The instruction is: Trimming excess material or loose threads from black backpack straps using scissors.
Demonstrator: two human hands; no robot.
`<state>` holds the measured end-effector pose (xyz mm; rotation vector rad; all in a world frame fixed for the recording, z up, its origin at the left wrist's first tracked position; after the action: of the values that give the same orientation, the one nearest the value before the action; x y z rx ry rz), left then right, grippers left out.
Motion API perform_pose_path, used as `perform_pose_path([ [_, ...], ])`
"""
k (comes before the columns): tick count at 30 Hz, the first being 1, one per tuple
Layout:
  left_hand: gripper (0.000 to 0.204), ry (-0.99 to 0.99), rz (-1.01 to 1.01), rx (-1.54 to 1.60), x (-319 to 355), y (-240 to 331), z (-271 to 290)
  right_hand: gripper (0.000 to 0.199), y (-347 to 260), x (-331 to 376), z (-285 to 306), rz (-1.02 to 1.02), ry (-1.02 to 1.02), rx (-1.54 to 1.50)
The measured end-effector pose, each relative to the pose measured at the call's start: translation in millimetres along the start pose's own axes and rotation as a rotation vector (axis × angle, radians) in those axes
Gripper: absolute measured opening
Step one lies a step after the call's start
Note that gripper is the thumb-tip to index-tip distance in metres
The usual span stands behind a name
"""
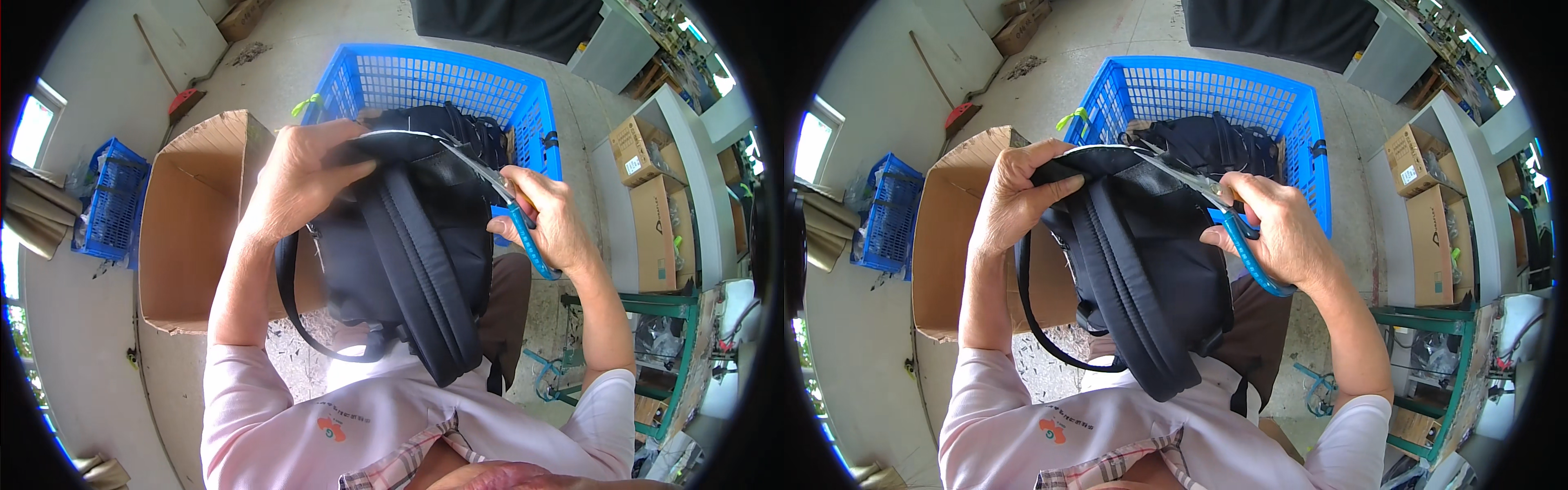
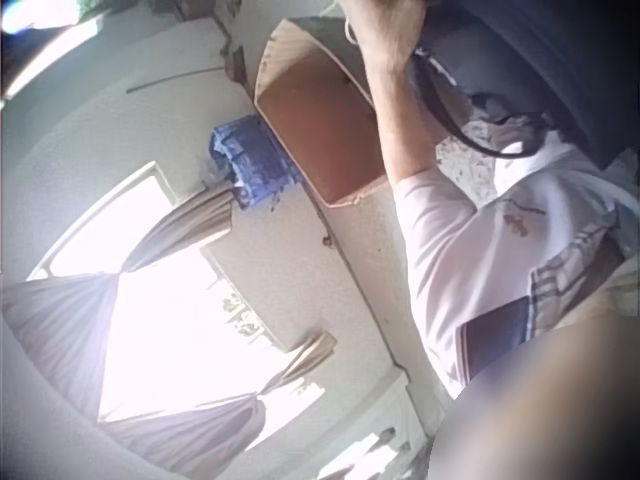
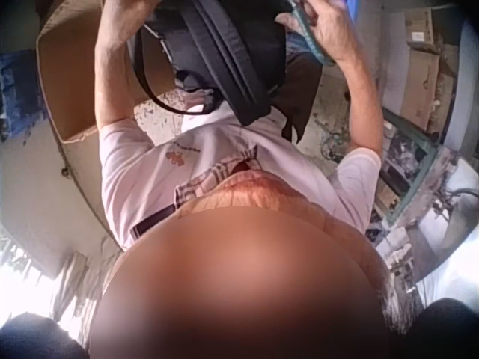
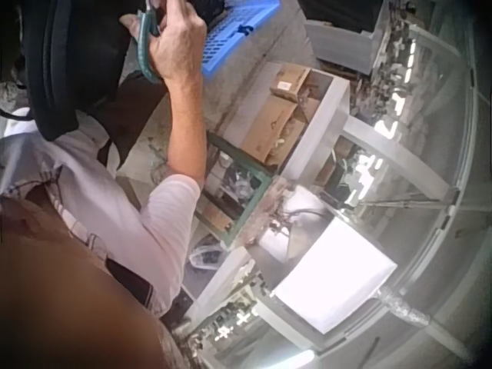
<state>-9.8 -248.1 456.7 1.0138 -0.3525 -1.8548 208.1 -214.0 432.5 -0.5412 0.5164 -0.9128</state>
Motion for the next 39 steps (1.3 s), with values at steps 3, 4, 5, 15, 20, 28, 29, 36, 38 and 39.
perform_pose_path([
  [3, 0.021, -0.024, -0.009, 0.019, -0.6, -0.4, -3.6, 0.043, -1.8, 4.9, 2.8, 0.066, 0.017, 0.017],
  [4, 0.021, -0.027, -0.006, 0.022, -0.9, -1.2, -4.5, 0.042, -0.8, 5.2, 3.1, 0.069, 0.009, 0.033],
  [5, 0.021, -0.031, -0.006, 0.034, -1.0, -1.5, -5.2, 0.041, -0.4, 5.9, 2.9, 0.073, 0.001, 0.048],
  [15, 0.02, -0.007, -0.043, 0.047, 4.2, 4.2, -1.2, 0.047, 2.8, 12.3, -4.9, 0.156, -0.001, -0.02],
  [20, 0.025, -0.064, -0.086, 0.035, -6.9, 18.7, -3.8, 0.053, -10.2, -6.7, -13.1, 0.026, -0.017, -0.433],
  [28, 0.054, 0.579, 0.314, 0.551, 78.0, -111.3, 11.5, 0.049, 47.2, -9.3, -13.9, -0.126, 0.311, -1.106],
  [29, 0.051, 0.516, 0.449, 0.899, 89.7, -121.8, -28.7, 0.049, 42.1, -10.5, -13.7, -0.109, 0.302, -1.108],
  [36, 0.024, 0.598, 0.171, 0.631, 60.4, -93.1, 4.2, 0.049, 60.7, 19.0, -14.9, -0.094, 0.513, -1.104],
  [38, 0.028, 0.396, 0.163, 0.527, 43.2, -83.7, 38.0, 0.049, 103.6, 48.1, -42.2, -0.158, 0.423, -0.939],
  [39, 0.028, 0.383, 0.191, 0.513, 33.9, -70.1, 43.3, 0.047, 129.7, 66.1, -56.4, -0.185, 0.267, -0.859],
])
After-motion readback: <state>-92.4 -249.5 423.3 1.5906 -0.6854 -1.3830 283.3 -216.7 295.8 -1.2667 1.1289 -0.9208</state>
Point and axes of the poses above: each hand's wrist, its own x-axis away from the middle knuckle, its own z-axis out of the back of the hand, y = z × x, the point moved 7 cm from there along -x, towards the middle knuckle, and after that the axes turned 15 degrees about -z, right-handed, at the moved point
